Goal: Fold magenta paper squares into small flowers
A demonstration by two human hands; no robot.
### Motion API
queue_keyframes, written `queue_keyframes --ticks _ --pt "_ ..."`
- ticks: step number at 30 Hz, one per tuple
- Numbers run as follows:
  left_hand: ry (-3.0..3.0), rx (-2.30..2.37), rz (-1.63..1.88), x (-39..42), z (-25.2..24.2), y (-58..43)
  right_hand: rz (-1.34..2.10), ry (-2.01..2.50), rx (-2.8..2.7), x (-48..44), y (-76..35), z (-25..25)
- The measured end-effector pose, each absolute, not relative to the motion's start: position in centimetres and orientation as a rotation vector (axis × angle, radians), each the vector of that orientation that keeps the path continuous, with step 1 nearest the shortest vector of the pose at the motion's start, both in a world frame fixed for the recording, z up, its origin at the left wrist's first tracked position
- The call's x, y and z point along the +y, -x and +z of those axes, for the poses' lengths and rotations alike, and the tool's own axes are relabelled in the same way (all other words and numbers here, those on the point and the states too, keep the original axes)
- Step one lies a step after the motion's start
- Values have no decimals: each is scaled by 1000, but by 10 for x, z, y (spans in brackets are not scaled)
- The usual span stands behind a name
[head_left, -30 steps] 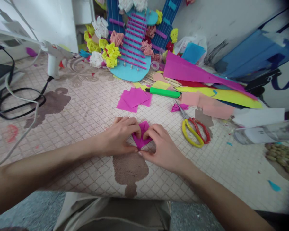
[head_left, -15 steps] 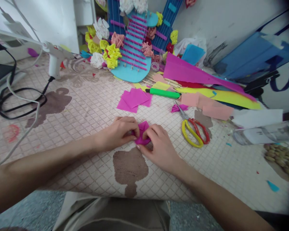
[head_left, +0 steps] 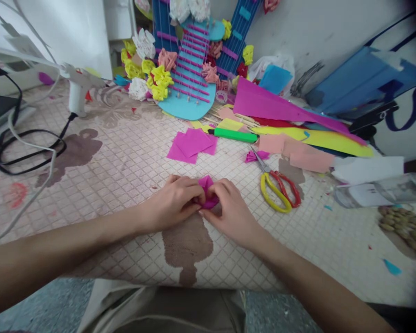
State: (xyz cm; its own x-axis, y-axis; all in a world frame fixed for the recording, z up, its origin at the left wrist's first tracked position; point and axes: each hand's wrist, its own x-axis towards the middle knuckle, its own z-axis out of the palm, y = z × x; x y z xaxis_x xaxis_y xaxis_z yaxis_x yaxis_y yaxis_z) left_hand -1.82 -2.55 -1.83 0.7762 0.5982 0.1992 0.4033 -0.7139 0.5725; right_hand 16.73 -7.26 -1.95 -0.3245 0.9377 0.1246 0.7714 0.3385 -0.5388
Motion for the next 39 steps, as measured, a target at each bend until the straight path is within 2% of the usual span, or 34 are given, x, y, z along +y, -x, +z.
queue_keyframes --ticks 5,11,17,21,29,39 --pt "-2449 782 462 -24 -20 17 738 1439 -2083 -70 -179 -16" --pt "-2442 773 456 -24 -18 18 811 1408 -2064 -66 -186 -13" --pt "-2403 830 495 -27 -17 17 643 1407 -2002 -58 -197 -12" --pt "-2406 947 639 -21 -19 18 553 1428 -2006 -52 -201 -14" --pt "-2447 1206 571 -2 -24 10 553 1382 -2085 -49 -191 -20" --pt "-2326 1057 606 -2 -23 4 729 1511 -1900 -47 -189 -20"
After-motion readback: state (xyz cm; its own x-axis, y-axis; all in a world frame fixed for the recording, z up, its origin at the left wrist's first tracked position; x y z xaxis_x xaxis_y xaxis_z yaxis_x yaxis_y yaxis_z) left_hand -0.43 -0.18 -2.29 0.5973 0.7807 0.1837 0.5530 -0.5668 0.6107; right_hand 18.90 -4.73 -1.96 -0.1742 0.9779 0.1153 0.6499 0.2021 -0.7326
